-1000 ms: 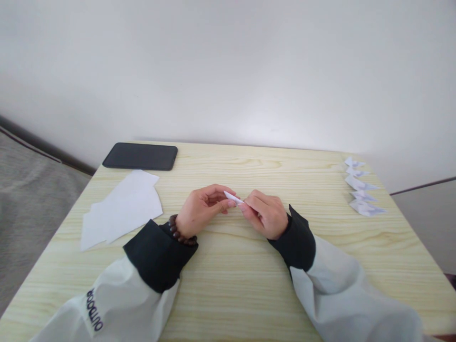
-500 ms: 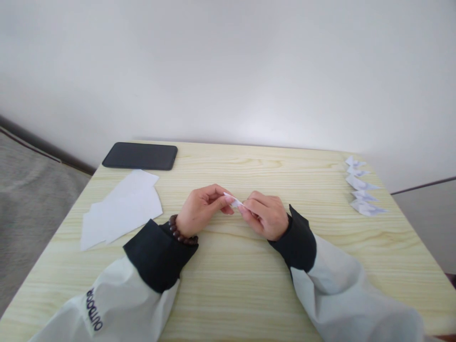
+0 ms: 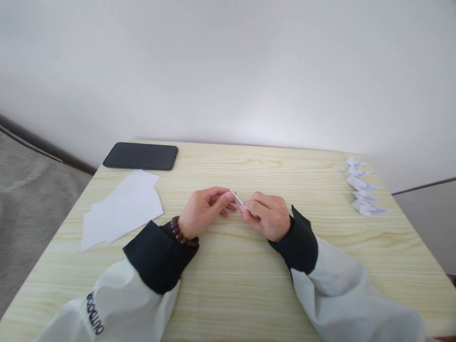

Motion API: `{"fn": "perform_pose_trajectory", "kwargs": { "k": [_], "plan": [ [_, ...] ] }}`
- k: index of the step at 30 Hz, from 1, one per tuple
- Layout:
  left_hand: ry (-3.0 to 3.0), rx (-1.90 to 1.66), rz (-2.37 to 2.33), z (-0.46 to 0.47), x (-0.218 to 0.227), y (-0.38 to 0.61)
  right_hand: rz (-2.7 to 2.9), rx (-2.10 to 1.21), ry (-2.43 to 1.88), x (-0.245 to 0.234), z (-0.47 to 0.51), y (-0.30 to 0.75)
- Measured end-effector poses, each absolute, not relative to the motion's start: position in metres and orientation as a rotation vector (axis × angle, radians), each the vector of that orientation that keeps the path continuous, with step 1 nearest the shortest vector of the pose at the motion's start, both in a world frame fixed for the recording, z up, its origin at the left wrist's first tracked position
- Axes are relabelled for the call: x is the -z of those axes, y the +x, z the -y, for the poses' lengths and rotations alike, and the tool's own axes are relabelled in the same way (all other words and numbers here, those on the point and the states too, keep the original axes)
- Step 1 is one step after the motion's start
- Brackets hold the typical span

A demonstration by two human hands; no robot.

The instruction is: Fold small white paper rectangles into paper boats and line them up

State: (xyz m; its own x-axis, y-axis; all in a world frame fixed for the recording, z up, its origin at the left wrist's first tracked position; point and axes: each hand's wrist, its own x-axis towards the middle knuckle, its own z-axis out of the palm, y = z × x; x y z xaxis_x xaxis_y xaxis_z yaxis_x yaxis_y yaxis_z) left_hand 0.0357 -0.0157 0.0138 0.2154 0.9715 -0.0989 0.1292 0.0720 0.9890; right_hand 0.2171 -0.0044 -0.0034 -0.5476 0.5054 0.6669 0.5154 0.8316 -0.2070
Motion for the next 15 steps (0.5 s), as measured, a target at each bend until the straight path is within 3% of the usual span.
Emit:
{"fn": "perform_pose_trajectory", "kwargs": {
  "k": [8, 15],
  "plan": [
    [1.292, -0.887, -1.133, 0.016, -0.015, 0.0352, 2.305, 0.118, -0.732, 0.0043, 0.0049, 0.2141],
    [1.284, -0.891, -1.119, 0.0167, -0.0123, 0.035, 2.304, 0.009, -0.749, 0.0025, 0.0082, 0.2133]
  ]
}}
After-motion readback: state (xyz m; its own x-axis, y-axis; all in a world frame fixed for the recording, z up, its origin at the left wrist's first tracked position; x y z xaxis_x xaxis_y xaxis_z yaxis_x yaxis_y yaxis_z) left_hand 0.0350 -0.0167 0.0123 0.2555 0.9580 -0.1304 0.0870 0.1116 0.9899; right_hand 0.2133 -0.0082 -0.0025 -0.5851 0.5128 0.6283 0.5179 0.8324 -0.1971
